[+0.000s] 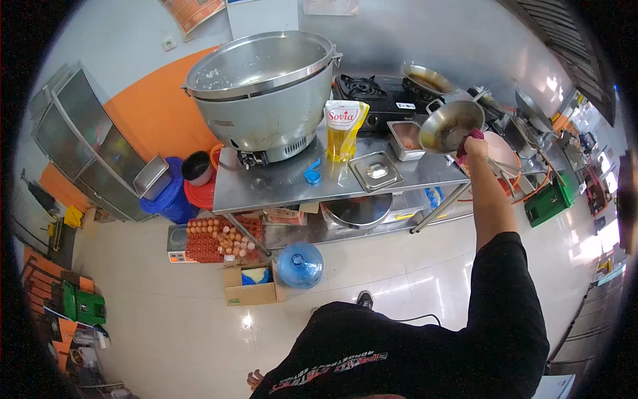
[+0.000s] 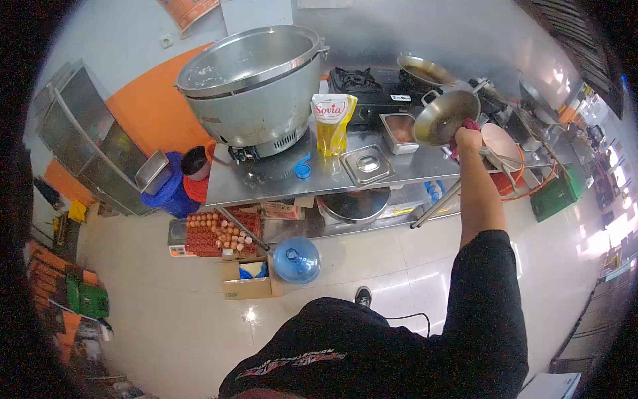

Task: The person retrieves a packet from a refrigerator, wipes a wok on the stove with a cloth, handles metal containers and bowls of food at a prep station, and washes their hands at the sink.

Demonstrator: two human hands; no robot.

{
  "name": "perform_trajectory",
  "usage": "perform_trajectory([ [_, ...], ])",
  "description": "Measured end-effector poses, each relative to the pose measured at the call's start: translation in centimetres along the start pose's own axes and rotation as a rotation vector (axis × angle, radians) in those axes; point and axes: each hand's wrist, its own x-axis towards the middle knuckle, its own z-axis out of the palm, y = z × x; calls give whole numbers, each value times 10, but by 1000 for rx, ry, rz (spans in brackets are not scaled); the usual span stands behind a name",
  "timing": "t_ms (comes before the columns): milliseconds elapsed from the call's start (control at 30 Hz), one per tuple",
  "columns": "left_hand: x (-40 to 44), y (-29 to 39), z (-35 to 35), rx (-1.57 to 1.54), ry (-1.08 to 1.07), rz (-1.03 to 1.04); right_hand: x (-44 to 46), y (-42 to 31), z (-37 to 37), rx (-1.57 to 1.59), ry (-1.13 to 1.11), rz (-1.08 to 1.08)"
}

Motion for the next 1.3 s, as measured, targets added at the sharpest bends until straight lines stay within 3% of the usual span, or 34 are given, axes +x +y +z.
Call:
perform_trajectory([
  [67, 0, 6, 2, -23, 0, -2, -50, -32, -22, -276, 133, -52],
  [200, -1, 15, 7, -57, 9, 8, -109, -68, -48, -101, 74, 45],
  [400, -7, 25, 10, -85, 25, 18, -76, -42, -23, -56, 173, -16],
  [467, -11, 25, 13, -87, 30, 21, -83, -44, -24, 105, 141, 36],
  [600, -14, 24, 19, -93, 44, 36, -82, -45, -29, 56, 129, 26],
  [767, -16, 24, 30, -103, 67, 55, -102, -58, -45, -113, 199, -200],
  [900, -17, 24, 37, -104, 80, 76, -109, -62, -48, -12, 216, -215],
  [1300, -17, 38, 6, -103, 10, 58, -111, -64, -50, -89, 323, -373],
])
